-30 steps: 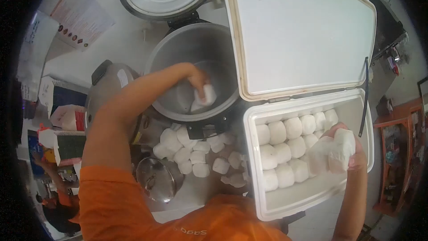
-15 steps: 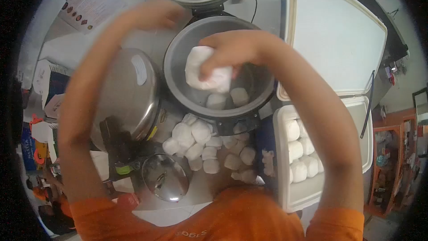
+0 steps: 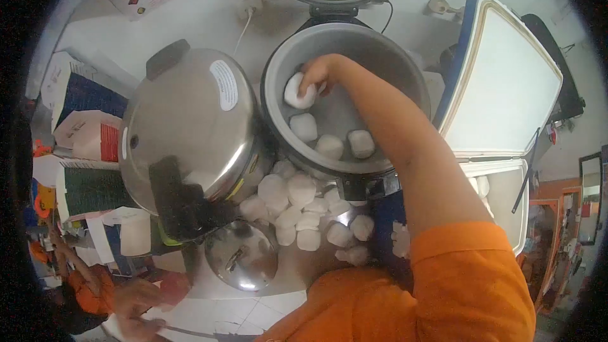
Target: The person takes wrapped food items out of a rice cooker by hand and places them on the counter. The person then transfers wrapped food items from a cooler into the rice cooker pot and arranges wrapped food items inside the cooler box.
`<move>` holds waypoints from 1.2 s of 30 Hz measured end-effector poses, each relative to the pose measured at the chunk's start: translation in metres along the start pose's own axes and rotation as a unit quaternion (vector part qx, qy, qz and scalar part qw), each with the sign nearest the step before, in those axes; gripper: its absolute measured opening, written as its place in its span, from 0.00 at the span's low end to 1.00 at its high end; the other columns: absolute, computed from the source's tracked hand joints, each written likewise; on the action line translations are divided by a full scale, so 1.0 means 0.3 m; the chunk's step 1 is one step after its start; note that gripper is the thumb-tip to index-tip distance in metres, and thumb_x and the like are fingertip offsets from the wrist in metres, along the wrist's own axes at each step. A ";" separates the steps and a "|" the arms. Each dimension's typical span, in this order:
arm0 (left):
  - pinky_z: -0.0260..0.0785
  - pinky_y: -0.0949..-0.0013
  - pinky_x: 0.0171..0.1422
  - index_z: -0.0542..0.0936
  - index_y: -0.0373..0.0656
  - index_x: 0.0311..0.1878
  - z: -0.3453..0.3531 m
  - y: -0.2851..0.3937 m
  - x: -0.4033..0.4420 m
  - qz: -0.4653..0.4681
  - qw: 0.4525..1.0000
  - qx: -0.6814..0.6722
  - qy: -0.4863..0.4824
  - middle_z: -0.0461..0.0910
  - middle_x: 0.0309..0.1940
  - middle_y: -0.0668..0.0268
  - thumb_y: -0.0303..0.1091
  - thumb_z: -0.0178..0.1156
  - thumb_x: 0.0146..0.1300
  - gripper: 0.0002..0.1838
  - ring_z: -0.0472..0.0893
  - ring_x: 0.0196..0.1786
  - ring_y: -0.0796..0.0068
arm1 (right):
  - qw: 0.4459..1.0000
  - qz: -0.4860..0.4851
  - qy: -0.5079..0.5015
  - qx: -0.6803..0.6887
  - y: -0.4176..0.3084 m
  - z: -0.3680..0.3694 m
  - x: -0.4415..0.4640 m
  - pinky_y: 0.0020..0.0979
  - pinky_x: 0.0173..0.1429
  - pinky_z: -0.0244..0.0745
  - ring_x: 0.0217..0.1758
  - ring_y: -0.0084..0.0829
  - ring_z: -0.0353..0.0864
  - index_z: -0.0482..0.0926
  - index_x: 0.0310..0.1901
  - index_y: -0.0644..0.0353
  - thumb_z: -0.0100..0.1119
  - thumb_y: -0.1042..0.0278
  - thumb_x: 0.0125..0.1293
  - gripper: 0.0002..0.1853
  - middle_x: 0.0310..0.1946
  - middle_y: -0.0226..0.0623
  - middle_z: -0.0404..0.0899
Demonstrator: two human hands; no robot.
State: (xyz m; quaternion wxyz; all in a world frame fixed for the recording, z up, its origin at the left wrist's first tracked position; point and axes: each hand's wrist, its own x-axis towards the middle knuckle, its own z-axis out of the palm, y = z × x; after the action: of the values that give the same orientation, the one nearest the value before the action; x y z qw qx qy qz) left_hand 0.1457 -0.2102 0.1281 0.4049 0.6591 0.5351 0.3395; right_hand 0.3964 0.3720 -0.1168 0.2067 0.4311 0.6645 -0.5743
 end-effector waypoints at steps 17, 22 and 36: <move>0.72 0.61 0.56 0.81 0.36 0.55 0.784 -0.077 0.289 0.003 0.942 -0.311 -0.123 0.86 0.45 0.54 0.26 0.75 0.57 0.22 0.84 0.50 0.62 | 0.842 -0.179 0.105 -0.498 -0.034 0.355 -1.419 0.47 0.47 0.78 0.41 0.48 0.86 0.85 0.45 0.67 0.60 0.53 0.69 0.21 0.37 0.50 0.87; 0.75 0.61 0.53 0.82 0.39 0.53 0.900 0.189 0.498 0.152 0.921 -0.230 -0.275 0.87 0.40 0.60 0.31 0.78 0.57 0.22 0.86 0.43 0.63 | 0.939 0.077 0.023 -0.335 0.589 0.338 -1.785 0.42 0.53 0.80 0.47 0.40 0.86 0.80 0.58 0.59 0.64 0.54 0.69 0.22 0.45 0.44 0.88; 0.72 0.55 0.67 0.74 0.40 0.67 2.066 0.323 1.278 0.151 0.821 0.202 -0.512 0.77 0.62 0.52 0.24 0.65 0.55 0.32 0.78 0.64 0.51 | 0.956 0.024 0.025 -0.293 1.554 0.206 -1.663 0.41 0.49 0.81 0.45 0.46 0.88 0.84 0.46 0.63 0.64 0.65 0.46 0.22 0.40 0.45 0.87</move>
State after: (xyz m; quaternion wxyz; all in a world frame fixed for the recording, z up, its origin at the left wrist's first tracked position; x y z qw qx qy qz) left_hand 0.8088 0.0504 -0.0532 0.4221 0.8775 0.2014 -0.1056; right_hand 1.0314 0.1321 -0.0212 0.3214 0.3816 0.7978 -0.3385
